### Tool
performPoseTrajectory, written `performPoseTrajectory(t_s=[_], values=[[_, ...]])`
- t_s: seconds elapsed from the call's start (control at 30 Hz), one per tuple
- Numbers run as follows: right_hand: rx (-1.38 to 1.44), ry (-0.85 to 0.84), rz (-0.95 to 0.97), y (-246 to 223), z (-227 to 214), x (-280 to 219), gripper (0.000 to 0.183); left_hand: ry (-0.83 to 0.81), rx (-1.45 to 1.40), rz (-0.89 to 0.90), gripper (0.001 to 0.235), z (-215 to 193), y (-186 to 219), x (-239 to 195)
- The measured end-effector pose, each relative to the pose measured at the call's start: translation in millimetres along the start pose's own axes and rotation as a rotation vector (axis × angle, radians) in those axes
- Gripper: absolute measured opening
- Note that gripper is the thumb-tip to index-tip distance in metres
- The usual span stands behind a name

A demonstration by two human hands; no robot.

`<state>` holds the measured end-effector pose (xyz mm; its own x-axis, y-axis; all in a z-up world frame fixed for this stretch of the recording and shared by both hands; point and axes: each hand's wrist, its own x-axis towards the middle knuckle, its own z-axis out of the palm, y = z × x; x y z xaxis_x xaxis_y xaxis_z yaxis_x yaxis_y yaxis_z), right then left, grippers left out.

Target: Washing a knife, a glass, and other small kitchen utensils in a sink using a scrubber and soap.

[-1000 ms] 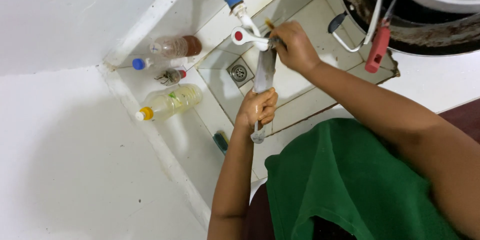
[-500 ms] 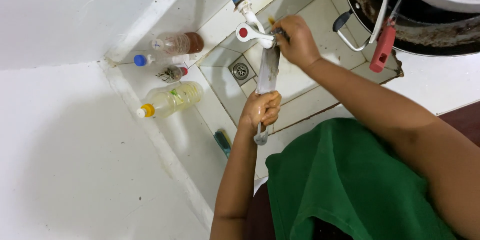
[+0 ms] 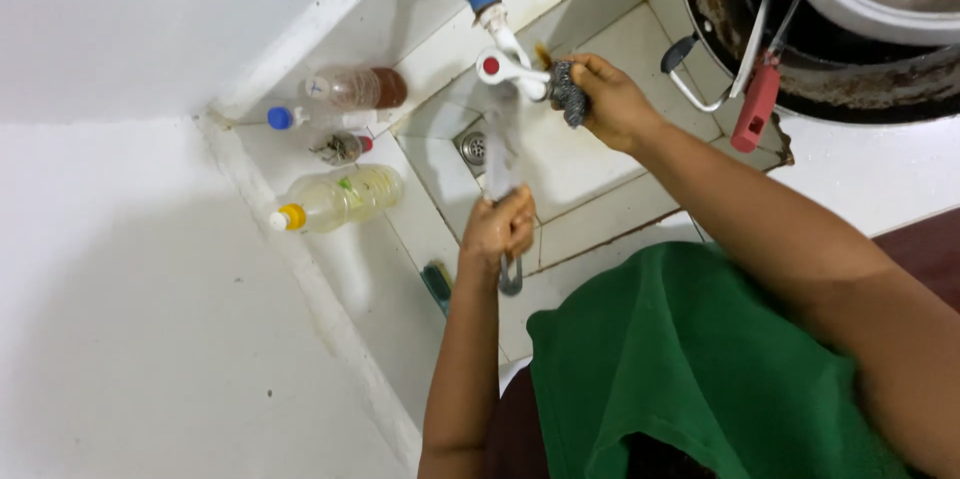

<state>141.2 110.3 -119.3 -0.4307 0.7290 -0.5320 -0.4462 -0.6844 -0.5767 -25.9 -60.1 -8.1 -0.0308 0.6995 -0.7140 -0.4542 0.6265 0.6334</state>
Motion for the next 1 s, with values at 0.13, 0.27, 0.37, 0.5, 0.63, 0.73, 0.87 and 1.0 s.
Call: performPoseTrajectory(t_s=[0.13, 0.27, 0.37, 0.5, 0.63, 0.73, 0.87, 1.0], values=[[0.257, -0.113, 0.232, -20, 29, -52, 0.017, 0.088, 0.082, 0.220, 0.015, 1, 13, 18], [0.279, -0.034, 0.377, -9, 33, -62, 0.020, 0.169, 0.180, 0.344, 0.020, 44, 42, 9], [0.302, -0.001, 0.386, -4, 27, -52, 0.029, 0.117, 0.173, 0.335, 0.015, 52, 29, 18], [0.290, -0.080, 0.350, -7, 34, -60, 0.037, -0.001, 0.100, 0.273, 0.019, 44, 0, 46], [0.317, -0.195, 0.366, -14, 55, -101, 0.033, 0.108, 0.095, 0.151, 0.031, 52, 20, 40], [0.171, -0.354, 0.157, -19, 55, -106, 0.022, 0.152, 0.147, 0.039, 0.034, 47, 21, 46], [-0.027, -0.306, 0.116, -5, 42, -103, 0.029, 0.032, 0.155, 0.080, 0.029, 28, -1, 60], [-0.061, -0.160, 0.145, 21, 16, -73, 0.027, 0.004, 0.150, 0.113, 0.033, 29, -20, 65]])
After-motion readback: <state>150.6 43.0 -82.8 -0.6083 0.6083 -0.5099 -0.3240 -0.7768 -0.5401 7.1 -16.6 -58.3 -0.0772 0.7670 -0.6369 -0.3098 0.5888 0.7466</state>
